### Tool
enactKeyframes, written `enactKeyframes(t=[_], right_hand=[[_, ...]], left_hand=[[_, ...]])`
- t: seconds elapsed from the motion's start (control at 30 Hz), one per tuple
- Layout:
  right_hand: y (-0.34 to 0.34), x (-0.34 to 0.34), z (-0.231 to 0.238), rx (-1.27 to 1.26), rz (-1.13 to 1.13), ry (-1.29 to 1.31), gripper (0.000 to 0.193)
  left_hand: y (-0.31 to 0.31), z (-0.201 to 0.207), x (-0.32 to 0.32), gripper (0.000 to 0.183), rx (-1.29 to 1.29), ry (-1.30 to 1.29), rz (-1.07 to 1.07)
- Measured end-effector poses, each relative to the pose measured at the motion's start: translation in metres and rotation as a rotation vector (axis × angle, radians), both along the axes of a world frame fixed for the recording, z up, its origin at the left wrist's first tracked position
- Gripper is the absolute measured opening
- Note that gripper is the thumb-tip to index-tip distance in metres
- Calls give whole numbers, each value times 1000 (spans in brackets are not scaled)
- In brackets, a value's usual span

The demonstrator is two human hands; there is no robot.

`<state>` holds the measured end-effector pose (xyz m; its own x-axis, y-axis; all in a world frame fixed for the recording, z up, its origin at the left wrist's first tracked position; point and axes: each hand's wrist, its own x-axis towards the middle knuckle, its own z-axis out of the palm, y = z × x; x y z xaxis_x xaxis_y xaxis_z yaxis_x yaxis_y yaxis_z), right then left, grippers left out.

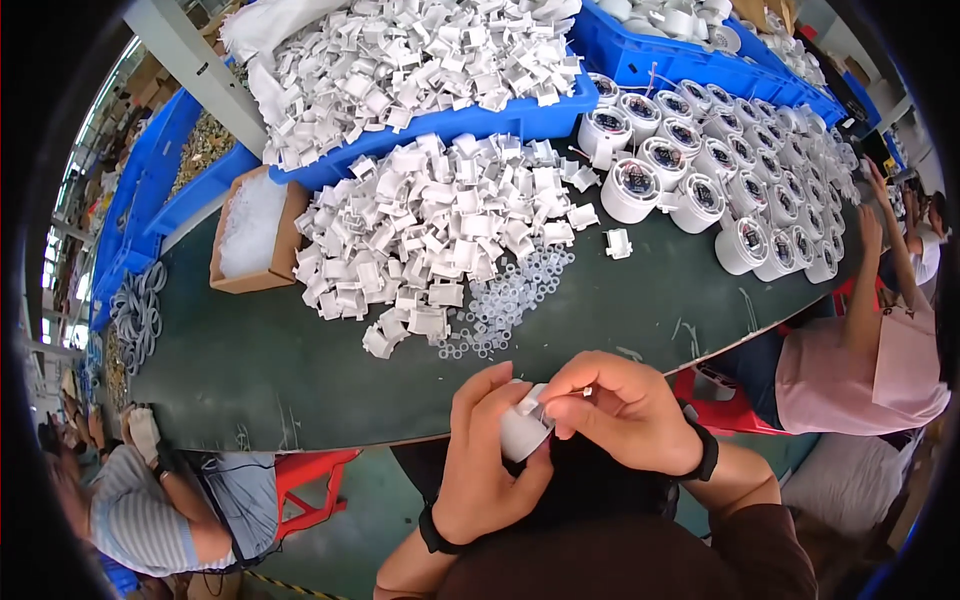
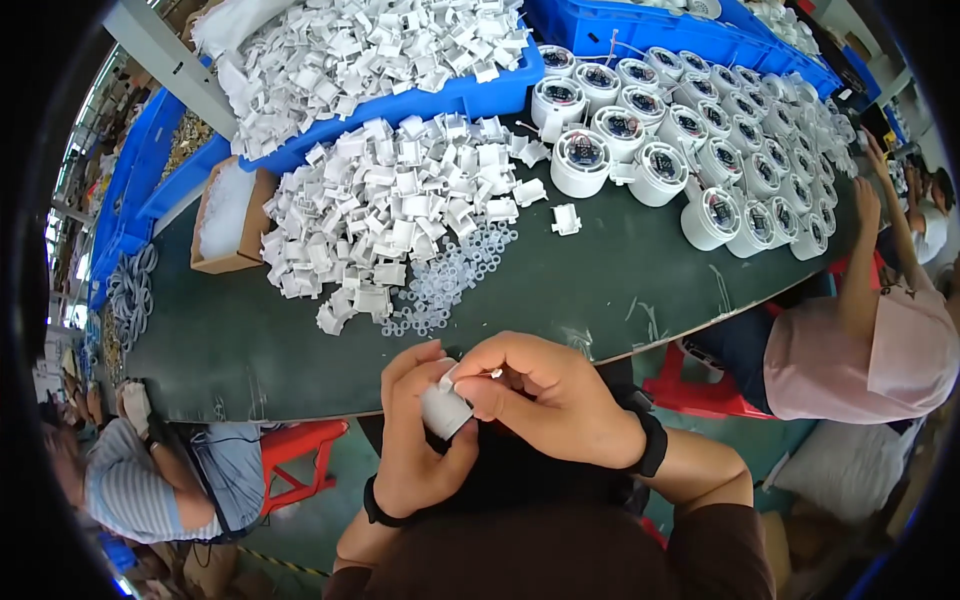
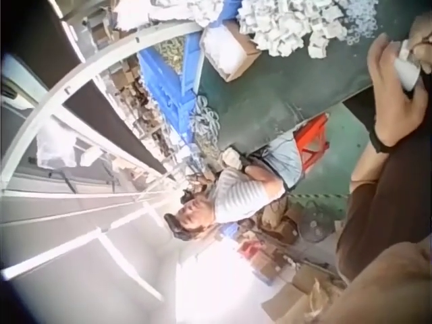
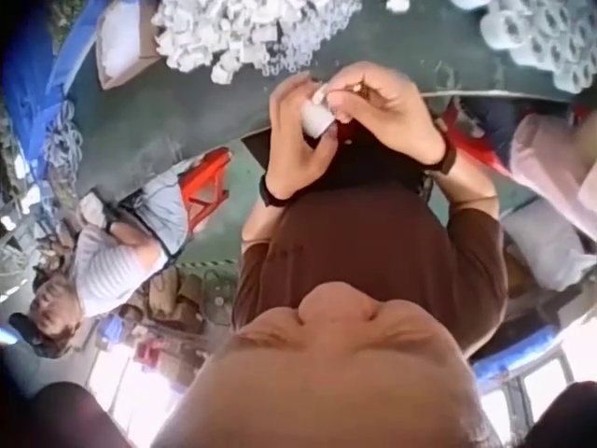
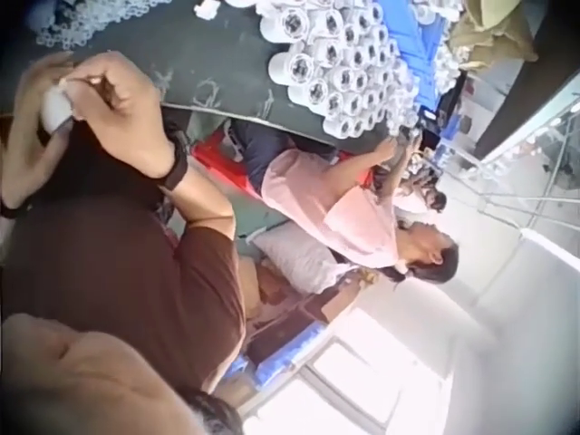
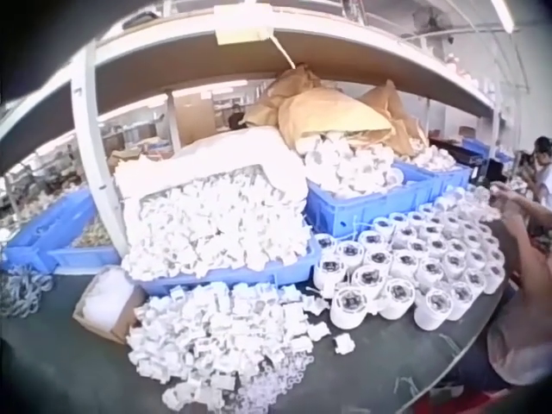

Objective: Assembling small plastic parts at a manufacturing workbench.

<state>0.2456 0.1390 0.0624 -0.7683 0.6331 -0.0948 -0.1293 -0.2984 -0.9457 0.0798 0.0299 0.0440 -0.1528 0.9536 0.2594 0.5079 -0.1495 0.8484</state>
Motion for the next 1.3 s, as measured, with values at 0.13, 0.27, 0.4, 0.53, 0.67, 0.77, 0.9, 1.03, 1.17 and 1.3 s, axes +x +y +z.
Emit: enactKeyframes(t=[0.13, 0.27, 0.4, 0.53, 0.67, 0.77, 0.9, 1.03, 1.17, 1.3], right_hand=[[-5, 0, 3, 199, 10, -37, 17], [-5, -3, 10, 615, -3, -92, 19], [-8, -9, 2, 784, -142, -105, 21], [-15, -13, -9, 604, -230, -150, 20], [-16, -15, -5, 609, -215, -203, 19], [-15, -14, 1, 651, -207, -211, 19], [-14, -10, 4, 671, -147, -219, 18], [20, 0, 20, 727, 16, -294, 10], [51, -3, 21, 1235, -241, -567, 8], [78, 7, 17, 1434, -416, -744, 10]], left_hand=[[1, -2, 2, 55, 9, -42, 33], [4, -8, 5, 38, 61, -61, 120], [8, -6, 1, 22, 96, -131, 201], [9, -5, 0, 17, 108, -196, 182], [8, -3, -2, 16, 90, -156, 122], [6, -5, -5, 15, 113, -122, 79], [-1, -6, -7, 14, 110, -132, 49], [-8, -8, -14, 13, 89, -216, 63], [-9, -6, -20, 18, 36, -361, 110], [-14, -6, -24, 16, 2, -414, 135]])
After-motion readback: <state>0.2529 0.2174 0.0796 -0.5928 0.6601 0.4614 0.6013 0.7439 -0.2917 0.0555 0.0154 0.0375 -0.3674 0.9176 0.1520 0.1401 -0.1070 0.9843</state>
